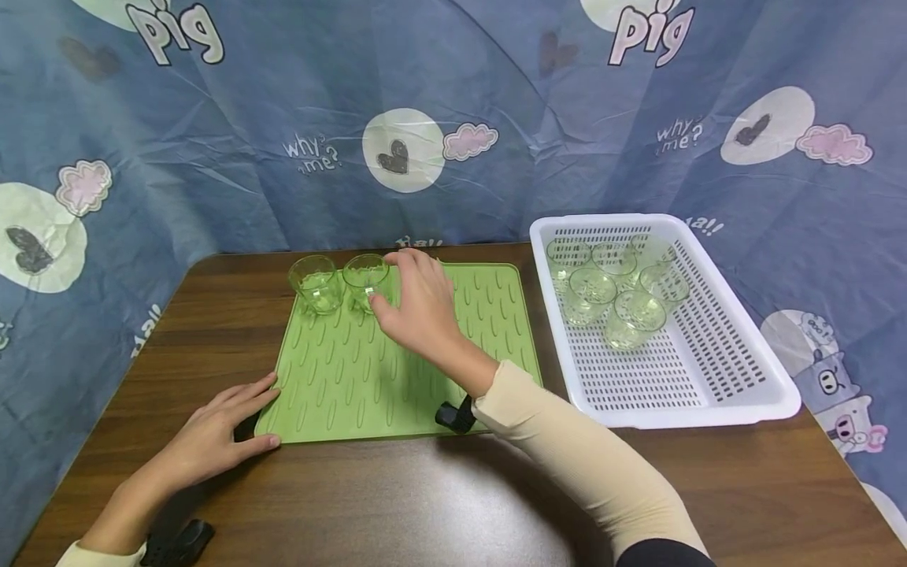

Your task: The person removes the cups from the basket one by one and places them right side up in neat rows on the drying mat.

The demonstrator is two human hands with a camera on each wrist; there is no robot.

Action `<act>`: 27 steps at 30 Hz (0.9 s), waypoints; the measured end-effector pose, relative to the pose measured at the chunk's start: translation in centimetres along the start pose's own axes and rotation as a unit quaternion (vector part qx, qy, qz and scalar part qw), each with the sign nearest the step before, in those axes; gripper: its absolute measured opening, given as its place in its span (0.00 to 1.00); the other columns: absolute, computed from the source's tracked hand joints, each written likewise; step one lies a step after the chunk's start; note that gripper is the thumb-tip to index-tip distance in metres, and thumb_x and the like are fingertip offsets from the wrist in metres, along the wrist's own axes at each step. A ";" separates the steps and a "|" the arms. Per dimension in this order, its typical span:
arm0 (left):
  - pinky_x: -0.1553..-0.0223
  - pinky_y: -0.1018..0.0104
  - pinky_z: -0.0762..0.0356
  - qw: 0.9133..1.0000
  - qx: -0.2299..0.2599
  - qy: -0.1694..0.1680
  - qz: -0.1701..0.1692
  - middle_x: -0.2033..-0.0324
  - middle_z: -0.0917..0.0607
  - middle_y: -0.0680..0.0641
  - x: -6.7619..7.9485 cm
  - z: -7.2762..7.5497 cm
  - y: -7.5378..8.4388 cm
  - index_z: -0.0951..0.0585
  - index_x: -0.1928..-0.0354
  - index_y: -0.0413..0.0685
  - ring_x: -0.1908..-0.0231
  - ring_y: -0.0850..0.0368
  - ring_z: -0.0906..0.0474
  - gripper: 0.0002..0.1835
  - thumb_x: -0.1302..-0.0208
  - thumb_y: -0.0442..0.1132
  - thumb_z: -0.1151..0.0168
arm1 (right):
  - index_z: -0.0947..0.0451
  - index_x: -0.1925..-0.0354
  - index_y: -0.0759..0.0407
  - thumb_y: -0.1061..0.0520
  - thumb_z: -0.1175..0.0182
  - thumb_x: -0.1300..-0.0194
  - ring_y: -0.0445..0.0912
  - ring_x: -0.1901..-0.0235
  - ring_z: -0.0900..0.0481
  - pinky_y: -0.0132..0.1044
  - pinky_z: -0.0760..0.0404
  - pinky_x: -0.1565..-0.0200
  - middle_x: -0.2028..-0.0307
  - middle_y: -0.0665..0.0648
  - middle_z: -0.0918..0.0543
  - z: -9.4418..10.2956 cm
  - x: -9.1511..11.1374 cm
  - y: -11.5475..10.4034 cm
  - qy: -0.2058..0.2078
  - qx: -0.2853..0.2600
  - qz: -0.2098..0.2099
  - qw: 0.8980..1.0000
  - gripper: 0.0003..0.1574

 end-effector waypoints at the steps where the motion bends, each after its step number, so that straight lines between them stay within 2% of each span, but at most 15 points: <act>1: 0.45 0.26 0.36 1.000 0.001 0.000 -0.002 0.26 0.34 0.44 0.0 0.0 0.0 0.28 0.30 0.46 0.32 0.33 0.36 0.42 0.41 0.61 0.33 | 0.27 0.39 0.60 0.53 0.38 0.40 0.59 0.34 0.32 0.58 0.36 0.32 0.36 0.62 0.26 0.3 0.5 -0.2 -0.005 0.008 0.007 1.000 0.31; 7: 0.46 0.25 0.36 1.000 0.006 0.003 -0.001 0.26 0.34 0.44 0.2 0.1 0.0 0.27 0.31 0.46 0.33 0.31 0.36 0.41 0.41 0.61 0.32 | 0.27 0.39 0.62 0.52 0.36 0.41 0.64 0.32 0.33 0.65 0.36 0.34 0.33 0.66 0.29 1.1 2.5 -1.4 -0.035 0.051 0.041 0.997 0.33; 15: 0.45 0.25 0.37 1.000 0.009 -0.002 0.003 0.26 0.35 0.44 0.2 -0.1 -0.2 0.29 0.30 0.46 0.32 0.31 0.37 0.42 0.40 0.62 0.34 | 0.30 0.36 0.63 0.55 0.35 0.40 0.61 0.29 0.36 0.59 0.38 0.30 0.31 0.65 0.32 2.9 3.4 -0.7 -0.066 0.017 0.057 0.996 0.35; 20: 0.46 0.26 0.36 1.000 0.003 0.000 0.001 0.26 0.34 0.44 0.2 0.1 0.0 0.27 0.31 0.46 0.33 0.31 0.36 0.41 0.41 0.62 0.33 | 0.31 0.35 0.63 0.55 0.35 0.39 0.58 0.30 0.35 0.56 0.37 0.29 0.31 0.64 0.32 5.2 3.5 0.5 -0.076 0.025 0.055 0.995 0.36; 27: 0.46 0.25 0.35 1.000 0.000 -0.003 -0.003 0.26 0.34 0.44 0.0 -0.2 0.1 0.28 0.31 0.45 0.33 0.31 0.36 0.41 0.41 0.61 0.33 | 0.32 0.34 0.64 0.57 0.34 0.39 0.58 0.29 0.36 0.56 0.40 0.27 0.30 0.65 0.32 9.4 3.7 2.7 -0.061 0.043 0.040 0.996 0.37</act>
Point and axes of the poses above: each hand's wrist, its own x-axis away from the middle knuckle, its own z-axis out of the back of the hand, y = z × x, the point moved 10 cm from there along -x, towards the middle knuckle
